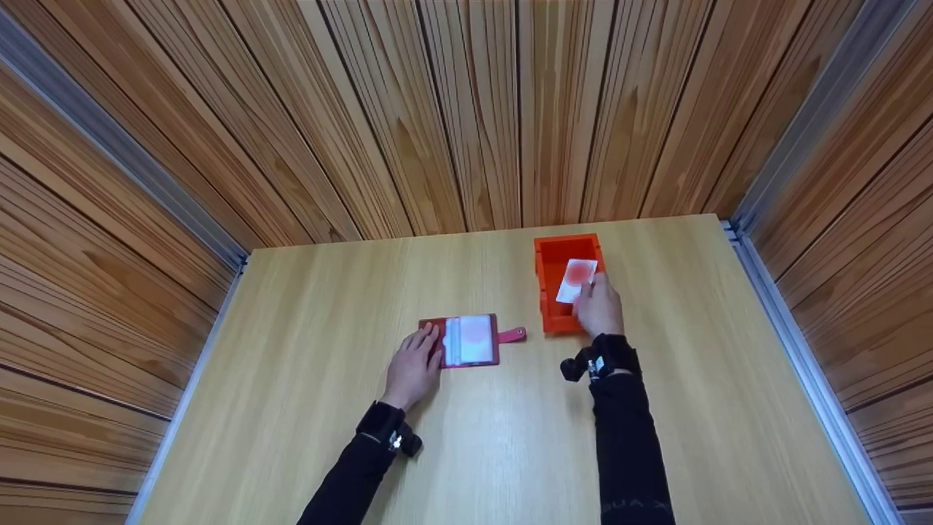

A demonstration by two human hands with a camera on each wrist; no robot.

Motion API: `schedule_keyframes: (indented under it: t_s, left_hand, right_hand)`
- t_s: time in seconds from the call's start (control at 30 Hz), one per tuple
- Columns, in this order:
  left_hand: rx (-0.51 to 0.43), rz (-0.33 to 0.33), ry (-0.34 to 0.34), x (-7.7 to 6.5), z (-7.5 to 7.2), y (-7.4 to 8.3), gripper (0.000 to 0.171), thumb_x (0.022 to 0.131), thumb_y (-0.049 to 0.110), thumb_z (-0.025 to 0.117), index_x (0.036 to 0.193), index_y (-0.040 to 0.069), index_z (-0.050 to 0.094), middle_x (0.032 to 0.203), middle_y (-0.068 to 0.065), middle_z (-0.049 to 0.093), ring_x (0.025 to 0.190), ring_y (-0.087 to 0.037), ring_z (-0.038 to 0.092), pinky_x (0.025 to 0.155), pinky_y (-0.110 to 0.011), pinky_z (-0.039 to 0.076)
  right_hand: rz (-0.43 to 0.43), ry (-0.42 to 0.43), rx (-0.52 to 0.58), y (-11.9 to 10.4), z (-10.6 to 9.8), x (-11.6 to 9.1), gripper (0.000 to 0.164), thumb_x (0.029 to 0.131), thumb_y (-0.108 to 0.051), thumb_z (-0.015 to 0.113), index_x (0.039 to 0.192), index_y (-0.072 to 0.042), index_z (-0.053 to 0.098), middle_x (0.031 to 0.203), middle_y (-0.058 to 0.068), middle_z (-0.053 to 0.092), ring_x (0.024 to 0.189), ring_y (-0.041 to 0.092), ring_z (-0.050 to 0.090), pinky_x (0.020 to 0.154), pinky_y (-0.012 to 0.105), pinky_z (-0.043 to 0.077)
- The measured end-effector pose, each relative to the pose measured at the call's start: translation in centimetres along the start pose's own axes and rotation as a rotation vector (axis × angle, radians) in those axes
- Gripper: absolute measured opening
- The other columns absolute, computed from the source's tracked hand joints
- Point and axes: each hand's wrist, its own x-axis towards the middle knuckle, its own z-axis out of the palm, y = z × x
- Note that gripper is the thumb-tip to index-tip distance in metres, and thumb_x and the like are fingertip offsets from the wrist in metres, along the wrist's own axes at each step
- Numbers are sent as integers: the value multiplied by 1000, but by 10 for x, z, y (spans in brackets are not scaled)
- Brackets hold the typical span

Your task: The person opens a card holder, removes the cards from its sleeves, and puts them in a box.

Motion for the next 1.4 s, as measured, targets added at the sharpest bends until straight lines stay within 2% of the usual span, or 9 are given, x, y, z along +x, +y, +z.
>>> schedule_keyframes:
  t_s: [0.13,0.3,0.5,0.6,0.8,0.97,1.1,1.23,1.4]
  left_hand:
    - [20,6,7,0,1,-1,48,109,32,48,153,11,51,160,-8,48,147,-28,46,119,-44,40]
    - [22,13,20,-1,3,-1,48,109,32,48,152,10,52,160,-8,49,147,-28,45,119,-44,39]
    - [19,15,25,-2,5,0,48,109,31,48,152,11,52,160,-7,49,147,-28,46,120,-43,39]
    - [14,13,24,-2,5,0,48,109,31,49,152,11,52,160,-7,48,147,-28,46,120,-44,39]
    - [21,1,23,-2,4,0,48,109,31,49,153,12,51,160,-7,48,147,-28,46,120,-44,38]
    - [23,-3,15,-3,3,0,48,109,32,49,153,12,51,161,-6,47,148,-27,45,120,-44,38]
    - [22,15,54,-3,5,0,47,109,31,50,151,11,53,158,-7,50,146,-28,47,118,-44,41]
    - [24,32,84,-3,7,-1,46,108,28,52,150,9,55,156,-9,53,143,-29,50,116,-45,43]
    - [28,19,58,-3,6,-1,47,109,30,50,152,11,53,158,-8,51,145,-28,48,118,-45,41]
  right_hand:
    - [-22,96,-99,1,12,4,24,112,-19,38,113,3,47,68,7,63,60,16,55,59,27,42]
    - [29,169,-138,1,25,7,24,111,-19,45,112,3,54,77,15,68,71,27,62,65,32,43]
    - [18,280,-236,9,36,9,27,106,-15,53,111,10,65,100,30,72,96,47,67,85,52,51]
    - [52,280,-270,13,40,11,28,105,-16,55,110,8,68,107,31,71,103,49,65,93,57,50]
    - [125,219,-332,14,45,15,31,106,-21,56,113,5,71,110,28,73,103,47,66,92,56,51]
    - [112,283,-403,13,51,16,28,102,-18,61,105,7,75,105,32,72,97,50,68,85,60,54]
    - [112,331,-436,10,56,16,26,99,-13,63,103,10,73,105,37,70,96,54,68,83,63,55]
    - [146,336,-443,8,59,16,27,99,-13,62,105,11,73,106,38,70,97,55,68,85,63,55]
    - [197,311,-460,5,60,19,32,99,-19,66,106,11,72,106,36,71,96,51,69,86,60,56]
